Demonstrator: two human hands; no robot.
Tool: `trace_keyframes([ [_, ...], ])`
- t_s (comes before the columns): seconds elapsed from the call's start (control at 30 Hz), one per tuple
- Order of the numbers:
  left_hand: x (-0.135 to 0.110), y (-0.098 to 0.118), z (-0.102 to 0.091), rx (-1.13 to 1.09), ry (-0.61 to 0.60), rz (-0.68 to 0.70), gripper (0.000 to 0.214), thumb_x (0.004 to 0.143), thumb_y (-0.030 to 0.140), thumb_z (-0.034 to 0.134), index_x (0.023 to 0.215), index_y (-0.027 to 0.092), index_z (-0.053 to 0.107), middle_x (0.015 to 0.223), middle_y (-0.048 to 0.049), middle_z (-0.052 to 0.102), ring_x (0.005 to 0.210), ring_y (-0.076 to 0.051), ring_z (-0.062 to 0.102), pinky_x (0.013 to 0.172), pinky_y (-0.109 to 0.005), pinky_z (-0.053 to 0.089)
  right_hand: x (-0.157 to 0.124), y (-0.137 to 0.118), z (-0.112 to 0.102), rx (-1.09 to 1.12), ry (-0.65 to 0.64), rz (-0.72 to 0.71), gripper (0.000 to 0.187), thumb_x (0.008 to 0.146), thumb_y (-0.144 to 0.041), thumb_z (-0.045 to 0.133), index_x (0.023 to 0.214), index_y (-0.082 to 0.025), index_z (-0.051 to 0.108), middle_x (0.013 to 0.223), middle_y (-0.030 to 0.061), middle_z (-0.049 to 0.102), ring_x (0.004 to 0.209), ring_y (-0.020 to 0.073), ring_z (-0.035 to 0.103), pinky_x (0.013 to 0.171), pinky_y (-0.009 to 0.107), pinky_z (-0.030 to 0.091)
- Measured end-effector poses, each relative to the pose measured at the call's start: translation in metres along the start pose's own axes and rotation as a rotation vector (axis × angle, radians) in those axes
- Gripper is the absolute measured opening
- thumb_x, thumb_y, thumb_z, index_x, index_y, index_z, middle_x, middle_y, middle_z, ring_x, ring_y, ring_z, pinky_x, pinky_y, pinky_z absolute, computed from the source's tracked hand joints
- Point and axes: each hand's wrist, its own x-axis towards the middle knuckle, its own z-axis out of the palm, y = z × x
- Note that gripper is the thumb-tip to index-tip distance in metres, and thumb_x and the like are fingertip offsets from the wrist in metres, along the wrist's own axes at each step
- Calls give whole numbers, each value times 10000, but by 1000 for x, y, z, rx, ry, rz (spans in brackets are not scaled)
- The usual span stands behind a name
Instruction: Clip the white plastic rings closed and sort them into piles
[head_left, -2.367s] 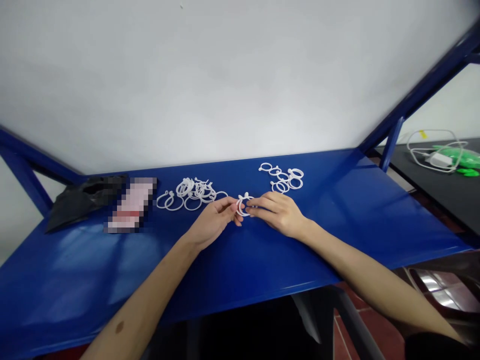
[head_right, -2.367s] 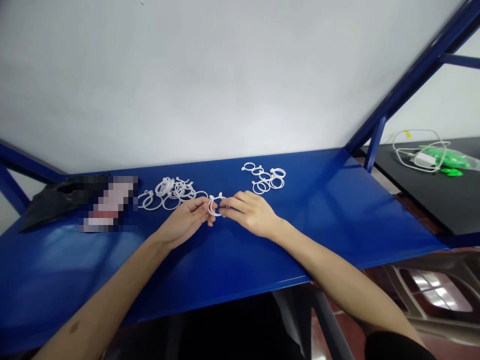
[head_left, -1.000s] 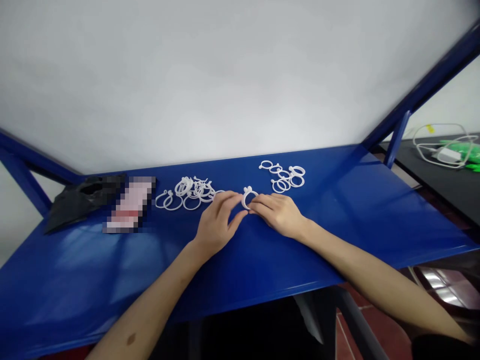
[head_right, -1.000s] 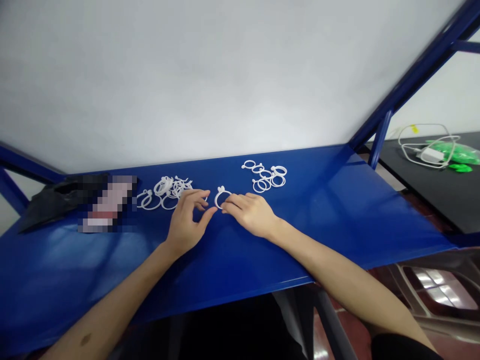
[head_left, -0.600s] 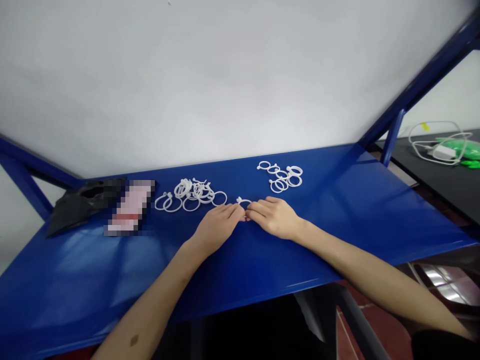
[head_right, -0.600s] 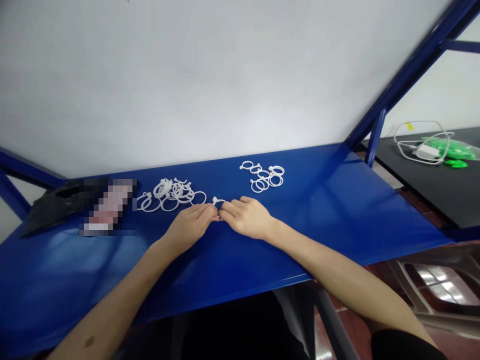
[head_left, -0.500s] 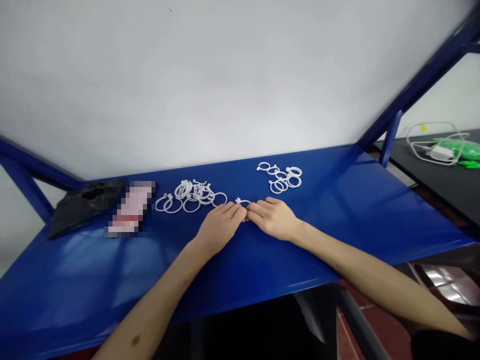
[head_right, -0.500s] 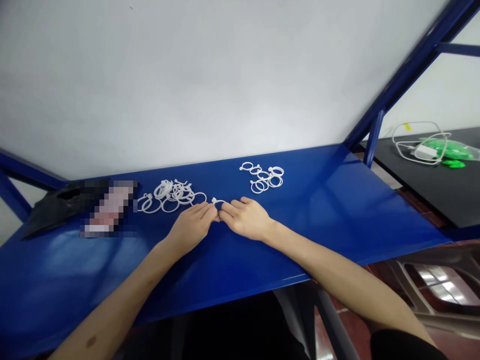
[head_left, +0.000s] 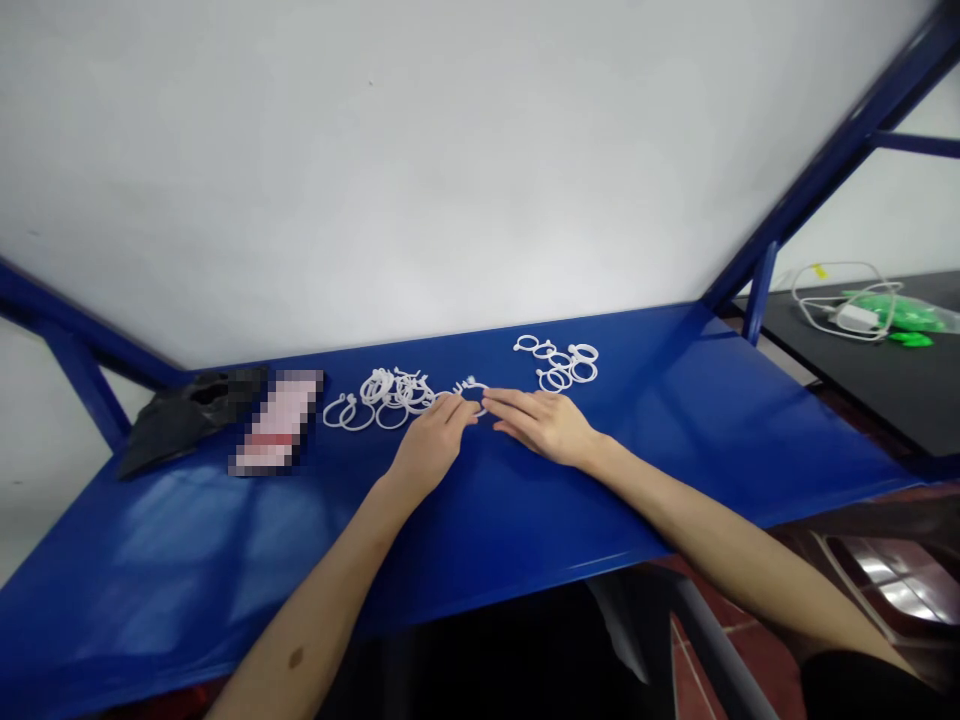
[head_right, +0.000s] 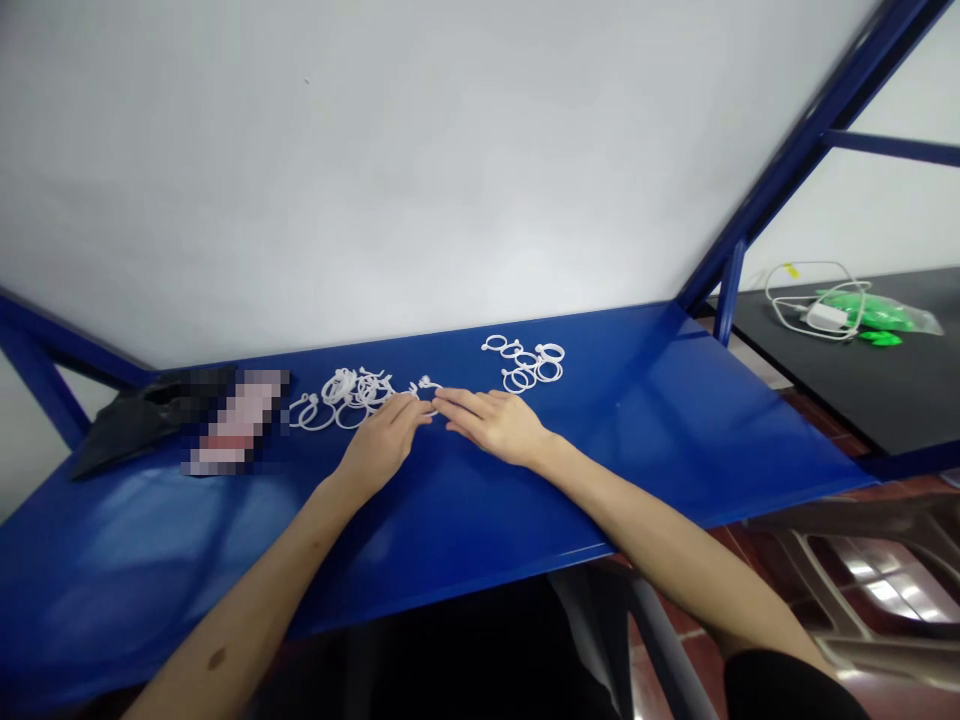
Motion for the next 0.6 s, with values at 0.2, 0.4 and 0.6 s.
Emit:
trace_keyframes([
  [0.2, -4, -22, -5, 135, -15, -68, 229, 971, 154, 492, 1029, 198, 709, 1009, -77, 719, 1016, -278, 558, 935, -442, 470, -17, 44, -25, -5, 29, 356, 261, 994, -355, 558, 1160, -202, 690, 1154, 95, 679, 957, 206, 676, 732, 341, 580],
  [0.4, -6, -25, -6, 200, -32, -175, 225, 932, 194, 528, 993, 187, 745, 1148, -118, 694, 1113, -340, 529, 957, -527, 449, -44, 88, -36, 117, -173, 577, 318, 860, -531, 694, 1007, -255, 748, 1150, 94, 584, 1052, 272, 625, 861, 463, 573],
  [0.6, -5, -23, -8, 168, 13, -211, 240, 940, 377, 583, 985, 211, 750, 1115, -125, 693, 1134, -355, 526, 969, -558, 439, -57, 113, -36, 91, -155, 633, 330, 919, -488, 608, 1076, -228, 736, 1106, 129, 607, 1046, 298, 600, 966, 511, 510],
])
